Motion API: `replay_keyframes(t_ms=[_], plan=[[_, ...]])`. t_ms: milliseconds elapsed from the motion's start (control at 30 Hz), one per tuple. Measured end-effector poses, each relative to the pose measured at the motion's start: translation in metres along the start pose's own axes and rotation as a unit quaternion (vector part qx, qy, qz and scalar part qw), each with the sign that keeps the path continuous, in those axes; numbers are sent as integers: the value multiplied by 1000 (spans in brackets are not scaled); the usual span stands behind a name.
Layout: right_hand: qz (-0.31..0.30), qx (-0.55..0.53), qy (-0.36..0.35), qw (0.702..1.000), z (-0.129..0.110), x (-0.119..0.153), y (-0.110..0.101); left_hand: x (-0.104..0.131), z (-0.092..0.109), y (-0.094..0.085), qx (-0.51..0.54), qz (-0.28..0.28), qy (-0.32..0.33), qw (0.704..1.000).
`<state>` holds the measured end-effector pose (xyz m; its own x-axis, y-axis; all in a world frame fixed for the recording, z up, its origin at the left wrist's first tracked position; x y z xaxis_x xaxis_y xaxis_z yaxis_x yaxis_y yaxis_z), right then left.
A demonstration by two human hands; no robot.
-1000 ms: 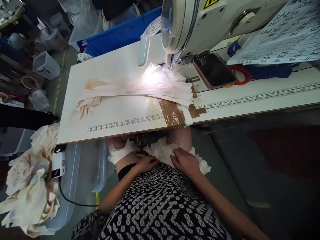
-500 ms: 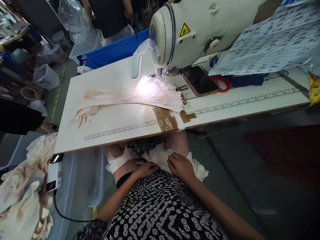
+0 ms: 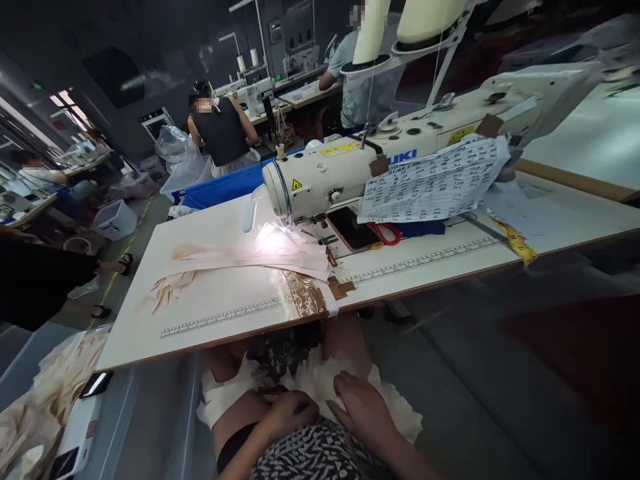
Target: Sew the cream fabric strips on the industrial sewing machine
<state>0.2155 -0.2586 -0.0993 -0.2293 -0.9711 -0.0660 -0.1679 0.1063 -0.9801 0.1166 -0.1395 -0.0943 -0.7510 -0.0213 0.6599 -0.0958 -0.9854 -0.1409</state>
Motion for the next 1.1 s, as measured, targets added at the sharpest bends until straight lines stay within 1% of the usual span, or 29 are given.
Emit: replay_keyframes(t_ms=[67,133,167,200,233,267,300,333,367,400,433,500,567,633,700,800,867,900,967,1000,1033,1067,1100], plan=[[1,0,0,1000,3,4,8,19,21,-15,31,46,5,998],[-1,2,-10,1000,5,7,19,39,52,-39,65,75,39,994],[-5,-1,-15,1000,7,8,25,47,69,-57,50,117,64,990],[-8,-7,-16,1000,10,9,31,53,87,-80,15,197,97,976],[-11,-19,-18,1000,13,10,35,57,104,-104,-34,292,130,947],[-15,-39,-23,999,16,10,39,59,120,-128,-88,382,158,906],[-21,-63,-29,997,19,11,42,57,134,-149,-147,452,176,862],[-28,-87,-36,995,22,12,44,50,145,-167,-203,497,176,825],[-32,-107,-40,993,25,14,44,41,153,-185,-245,527,158,798],[-35,-121,-43,991,28,16,43,29,158,-202,-273,543,125,784],[-35,-126,-45,990,30,18,42,18,160,-217,-292,548,79,780],[-31,-119,-45,991,34,22,39,-1,162,-240,-310,537,-7,784],[-34,-108,-51,992,36,26,39,-11,164,-256,-313,525,-54,790],[-35,-95,-53,993,38,31,41,-15,167,-268,-309,524,-63,791],[-17,-77,-51,996,40,35,44,-17,168,-280,-305,527,-63,791],[46,-47,-52,996,43,42,46,-17,172,-295,-294,533,-43,792],[94,-22,-53,994,45,46,43,-16,174,-299,-278,540,-21,794],[112,-10,-54,992,45,47,41,-13,176,-299,-268,547,-6,793],[144,14,-69,987,43,47,32,-4,178,-290,-246,569,27,784],[164,26,-83,983,40,47,26,3,177,-280,-235,583,44,776],[190,39,-96,976,35,46,19,11,175,-266,-230,600,58,764],[220,51,-109,968,30,45,10,21,171,-248,-216,612,80,756],[254,63,-119,958,24,44,1,31,164,-226,-206,621,98,750]])
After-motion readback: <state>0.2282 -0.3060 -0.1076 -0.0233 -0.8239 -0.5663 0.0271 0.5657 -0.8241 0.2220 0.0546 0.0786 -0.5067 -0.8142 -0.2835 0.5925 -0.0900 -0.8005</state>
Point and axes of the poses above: each hand's wrist, its own x-axis away from the middle knuckle, its own y-axis out of the palm, z = x × y, the point moved 5 cm from there along -x, towards the middle knuckle, and after that the axes turned 14 degrees about -y, right-handed, at the moved point
